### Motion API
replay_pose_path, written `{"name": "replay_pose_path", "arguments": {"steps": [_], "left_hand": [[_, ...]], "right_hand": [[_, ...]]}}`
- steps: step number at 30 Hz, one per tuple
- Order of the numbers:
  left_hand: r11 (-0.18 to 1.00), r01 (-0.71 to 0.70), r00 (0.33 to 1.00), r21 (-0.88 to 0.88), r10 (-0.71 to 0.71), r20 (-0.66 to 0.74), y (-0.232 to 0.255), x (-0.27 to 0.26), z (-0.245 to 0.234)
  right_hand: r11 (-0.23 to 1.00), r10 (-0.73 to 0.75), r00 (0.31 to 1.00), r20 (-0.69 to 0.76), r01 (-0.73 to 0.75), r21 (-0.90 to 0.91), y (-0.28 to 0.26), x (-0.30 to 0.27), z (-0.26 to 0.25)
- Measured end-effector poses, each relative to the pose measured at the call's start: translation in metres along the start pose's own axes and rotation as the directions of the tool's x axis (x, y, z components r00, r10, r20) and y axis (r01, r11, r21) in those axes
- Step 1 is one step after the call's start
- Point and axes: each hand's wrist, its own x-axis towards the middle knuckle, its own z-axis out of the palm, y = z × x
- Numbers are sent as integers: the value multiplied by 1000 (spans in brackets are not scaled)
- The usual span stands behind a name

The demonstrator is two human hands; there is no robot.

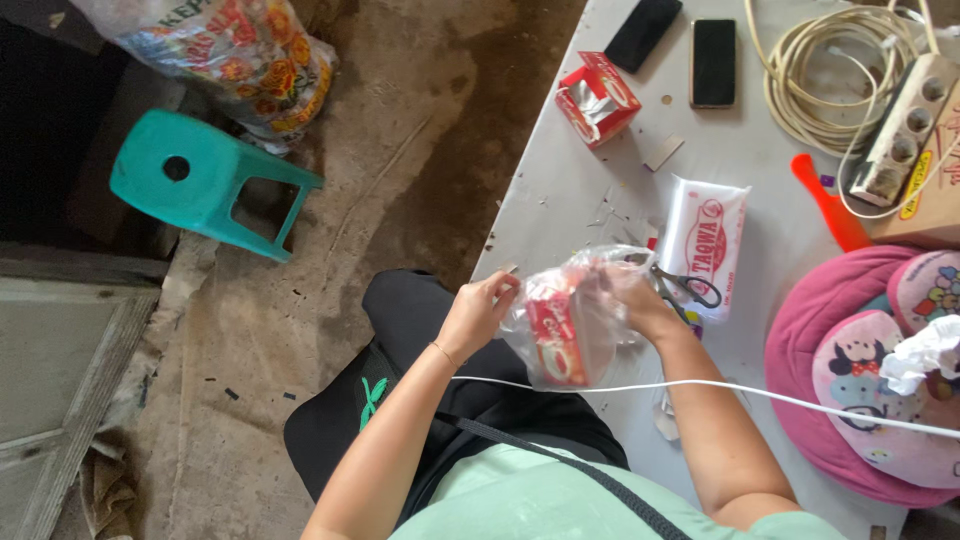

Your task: The person sits at a table and handles various small items, including a plastic bag and a red box. They use scissors to cut the red box and then cut a piece of white paper into smaller strips.

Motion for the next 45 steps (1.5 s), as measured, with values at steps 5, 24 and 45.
{"name": "replay_pose_path", "arguments": {"steps": [5, 24, 45], "left_hand": [[979, 153, 987, 134, -144, -72, -4, -2, -4], [965, 259, 963, -42, -261, -62, -20, -9, -46], [844, -93, 939, 528, -103, 329, -39, 52, 17]], "right_hand": [[894, 446, 830, -335, -397, 208, 20, 4, 2], [936, 316, 948, 44, -304, -180, -16, -5, 46], [930, 367, 895, -252, -348, 120, 69, -72, 93]]}}
